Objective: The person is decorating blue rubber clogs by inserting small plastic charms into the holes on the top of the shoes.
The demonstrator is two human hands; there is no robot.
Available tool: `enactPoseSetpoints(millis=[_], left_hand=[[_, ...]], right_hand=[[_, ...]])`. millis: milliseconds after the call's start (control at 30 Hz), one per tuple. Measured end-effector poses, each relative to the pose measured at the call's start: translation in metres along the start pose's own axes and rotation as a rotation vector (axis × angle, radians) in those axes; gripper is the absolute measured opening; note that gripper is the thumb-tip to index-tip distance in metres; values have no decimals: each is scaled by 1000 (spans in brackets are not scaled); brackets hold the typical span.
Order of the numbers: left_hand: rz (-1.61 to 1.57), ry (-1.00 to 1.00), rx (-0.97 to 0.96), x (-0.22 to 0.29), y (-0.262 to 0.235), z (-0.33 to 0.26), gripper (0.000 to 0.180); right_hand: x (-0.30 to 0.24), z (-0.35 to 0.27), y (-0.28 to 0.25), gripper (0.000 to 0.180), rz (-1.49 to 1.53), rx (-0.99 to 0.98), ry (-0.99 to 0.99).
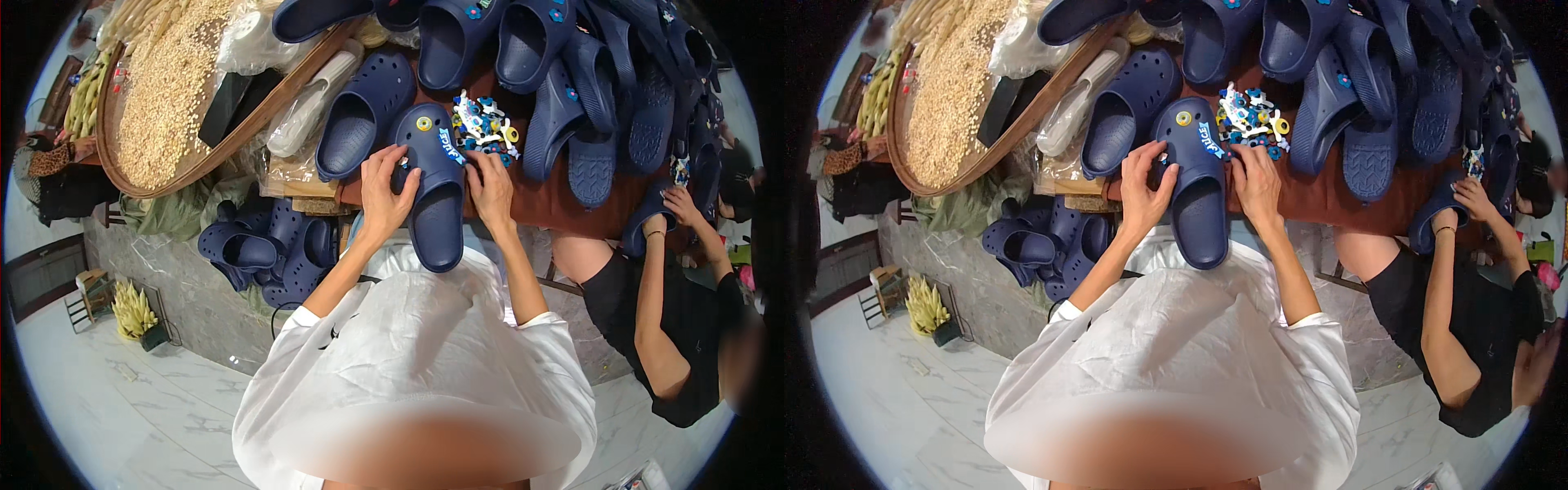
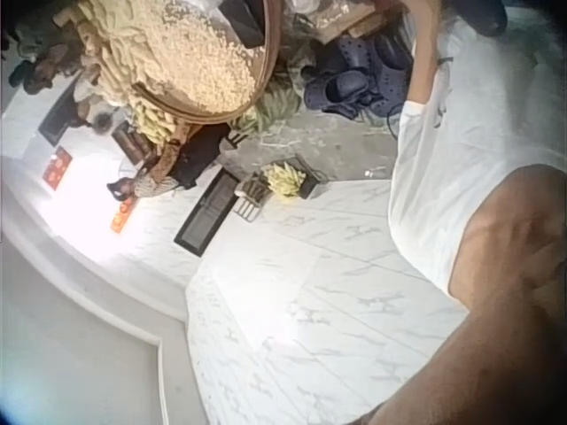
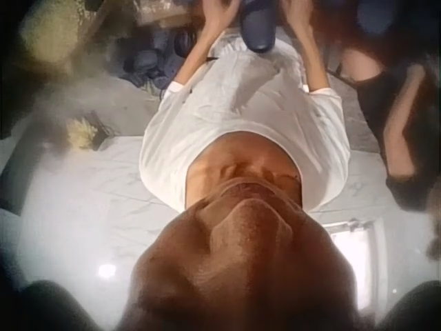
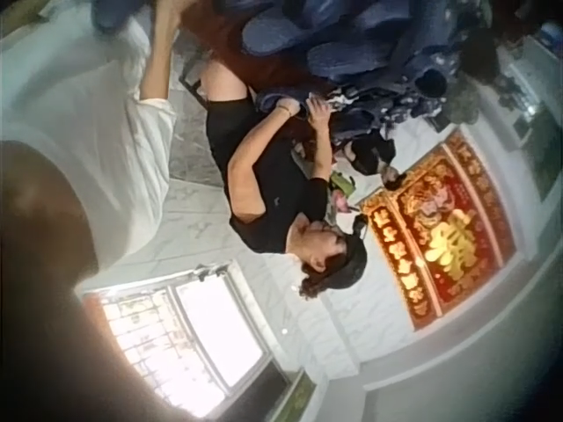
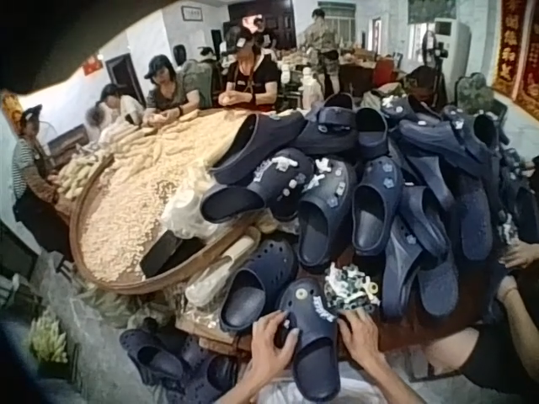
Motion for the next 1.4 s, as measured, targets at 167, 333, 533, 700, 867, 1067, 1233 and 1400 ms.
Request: enactPoseSetpoints(millis=[167,333,533,700,867,1067,1233,1400], left_hand=[[-1,24,27,0,-3,3,38],[68,-50,-55,-2,1,12,39],[117,-175,-156,-14,3,19,47],[131,-188,-229,-25,11,18,41],[153,-124,-249,-22,13,17,31],[187,57,-281,-13,16,21,25],[191,78,-400,-18,22,22,19],[167,105,-415,-21,22,22,19]], right_hand=[[11,9,0,16,167,-19,157],[-13,36,9,35,415,-205,301],[-25,52,21,46,-14,-328,298],[-49,51,16,28,-28,-260,17],[-44,54,20,19,-57,-258,-34],[-6,54,12,20,-91,-48,110],[-13,51,-6,21,-154,101,104],[-43,38,-18,20,87,71,25]])
Point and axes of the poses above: each hand's wrist, its own z-axis towards the middle knuckle, its own y-axis out of the palm, x = y × z, the point moved 8 cm from there along z, towards the middle knuckle, and after that the axes turned 15 degrees about y, right-handed, at the moved point
